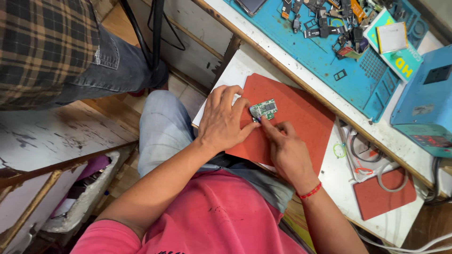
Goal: The person uses a purple toothbrush to scrub the surface of a small green circuit board placed on a red mat. They repeatedly rub the bristles against the board's components and surface while holding it steady with their other hand.
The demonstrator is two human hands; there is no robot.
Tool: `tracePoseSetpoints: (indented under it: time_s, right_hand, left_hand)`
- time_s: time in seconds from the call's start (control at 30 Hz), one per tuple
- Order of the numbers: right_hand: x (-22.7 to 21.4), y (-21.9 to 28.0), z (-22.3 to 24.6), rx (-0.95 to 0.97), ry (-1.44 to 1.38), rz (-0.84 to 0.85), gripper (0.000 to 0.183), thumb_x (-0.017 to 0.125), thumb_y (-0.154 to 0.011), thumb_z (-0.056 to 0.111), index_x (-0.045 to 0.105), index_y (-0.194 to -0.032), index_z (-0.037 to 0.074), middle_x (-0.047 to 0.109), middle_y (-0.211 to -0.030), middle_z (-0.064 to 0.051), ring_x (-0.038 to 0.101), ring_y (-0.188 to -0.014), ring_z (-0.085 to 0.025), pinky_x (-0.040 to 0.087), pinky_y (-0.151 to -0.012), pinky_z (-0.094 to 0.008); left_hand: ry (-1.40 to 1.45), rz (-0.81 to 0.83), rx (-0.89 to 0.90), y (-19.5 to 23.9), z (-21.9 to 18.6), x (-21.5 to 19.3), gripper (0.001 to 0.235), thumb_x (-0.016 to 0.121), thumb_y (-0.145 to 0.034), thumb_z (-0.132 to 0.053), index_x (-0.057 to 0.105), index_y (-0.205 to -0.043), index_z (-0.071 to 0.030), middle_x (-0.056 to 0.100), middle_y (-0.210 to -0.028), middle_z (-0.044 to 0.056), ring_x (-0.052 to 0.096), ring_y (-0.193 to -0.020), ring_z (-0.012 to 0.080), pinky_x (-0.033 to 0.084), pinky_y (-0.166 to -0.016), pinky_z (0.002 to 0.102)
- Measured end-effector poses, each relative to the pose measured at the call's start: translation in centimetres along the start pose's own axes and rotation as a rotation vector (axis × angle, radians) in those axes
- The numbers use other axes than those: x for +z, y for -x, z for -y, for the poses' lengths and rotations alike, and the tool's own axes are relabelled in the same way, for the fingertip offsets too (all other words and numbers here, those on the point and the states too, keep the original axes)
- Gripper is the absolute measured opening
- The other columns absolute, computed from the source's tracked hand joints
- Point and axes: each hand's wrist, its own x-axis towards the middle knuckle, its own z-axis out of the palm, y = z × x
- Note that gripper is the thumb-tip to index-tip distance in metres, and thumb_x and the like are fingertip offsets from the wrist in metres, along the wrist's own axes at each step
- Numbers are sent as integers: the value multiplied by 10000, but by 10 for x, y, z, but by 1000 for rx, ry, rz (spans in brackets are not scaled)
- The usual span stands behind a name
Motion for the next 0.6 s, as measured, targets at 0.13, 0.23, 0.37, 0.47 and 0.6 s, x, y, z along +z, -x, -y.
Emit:
tracePoseSetpoints:
  time_s: [0.13,0.23,0.37,0.47,0.6]
  right_hand:
    - [-7,-1,-17,49,27,-54,559,545,-926,-16,605,-1454,157,659,-1008,-165,689,-801,-373,562,-703,-472]
    - [-5,11,-11,-11,-45,42,522,576,-915,22,613,-1419,152,662,-979,-154,697,-804,-362,565,-705,-469]
    - [-6,2,-15,38,-20,-15,539,543,-918,-18,612,-1427,146,656,-1020,-177,684,-833,-380,556,-721,-480]
    - [-4,4,-8,44,-47,22,564,535,-892,-27,608,-1424,144,660,-1014,-171,691,-831,-372,557,-712,-481]
    - [-8,4,-10,59,0,21,547,538,-905,-12,611,-1426,139,653,-1023,-179,680,-822,-388,552,-711,-490]
  left_hand:
    - [28,-11,34,1,0,5,500,865,-764,-382,690,-1085,-41,529,-1289,130,448,-1236,361,398,-1058,497]
    - [12,-13,61,0,4,3,467,858,-781,-379,711,-1065,-39,543,-1286,117,455,-1228,354,409,-1048,489]
    - [20,-23,76,2,3,6,447,857,-785,-374,726,-1051,-39,555,-1258,105,468,-1215,349,417,-1044,479]
    - [3,-21,72,2,3,2,437,858,-784,-373,729,-1038,-42,563,-1247,97,475,-1210,345,420,-1042,472]
    - [6,-27,75,1,1,3,432,860,-786,-377,733,-1034,-47,565,-1242,99,477,-1206,340,420,-1039,468]
